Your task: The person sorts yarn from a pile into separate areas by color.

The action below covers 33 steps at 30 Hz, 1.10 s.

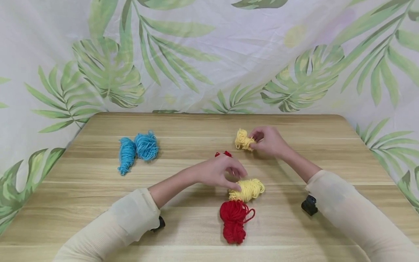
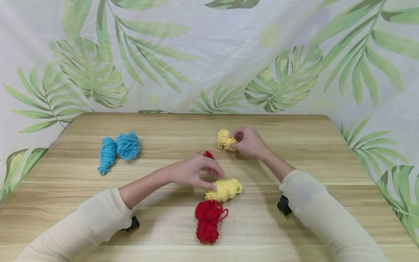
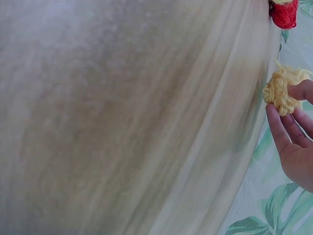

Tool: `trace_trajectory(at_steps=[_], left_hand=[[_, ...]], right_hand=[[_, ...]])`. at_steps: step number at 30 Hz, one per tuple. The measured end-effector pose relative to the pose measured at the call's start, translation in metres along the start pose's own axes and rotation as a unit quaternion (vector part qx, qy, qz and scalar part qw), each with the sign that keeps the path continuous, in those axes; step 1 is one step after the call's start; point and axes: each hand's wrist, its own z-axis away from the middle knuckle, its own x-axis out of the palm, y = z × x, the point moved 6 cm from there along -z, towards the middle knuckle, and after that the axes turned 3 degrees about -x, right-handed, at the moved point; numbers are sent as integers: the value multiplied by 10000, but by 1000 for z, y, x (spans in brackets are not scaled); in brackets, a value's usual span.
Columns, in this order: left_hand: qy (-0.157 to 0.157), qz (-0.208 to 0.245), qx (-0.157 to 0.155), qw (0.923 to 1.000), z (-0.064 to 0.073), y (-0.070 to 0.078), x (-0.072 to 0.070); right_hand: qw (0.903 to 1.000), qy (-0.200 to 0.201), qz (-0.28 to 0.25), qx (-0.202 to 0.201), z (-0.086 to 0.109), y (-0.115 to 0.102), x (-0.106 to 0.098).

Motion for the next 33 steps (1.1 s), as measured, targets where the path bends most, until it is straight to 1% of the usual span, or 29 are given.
trace_trajectory(at_steps=[4, 11, 14, 22, 27, 33], left_hand=[[-136, -3, 34, 9999, -1, 0, 2], [-311, -128, -68, 9994, -1, 0, 4], [-346, -182, -82, 9992, -1, 0, 5], [-375, -113, -248, 9989, -3, -1, 7], [-444, -67, -352, 9984, -5, -2, 10], [-517, -128, -357, 9979, -6, -2, 12]], right_hand=[[10000, 21, -10, 16, -2, 1, -3], [9999, 87, 33, 62, -5, 4, -6], [9999, 125, 38, 79, -7, 5, -7], [9997, 155, 71, 174, -8, 6, -7], [9997, 141, 28, 190, -9, 5, -7], [9995, 196, 42, 245, -12, 8, -6]])
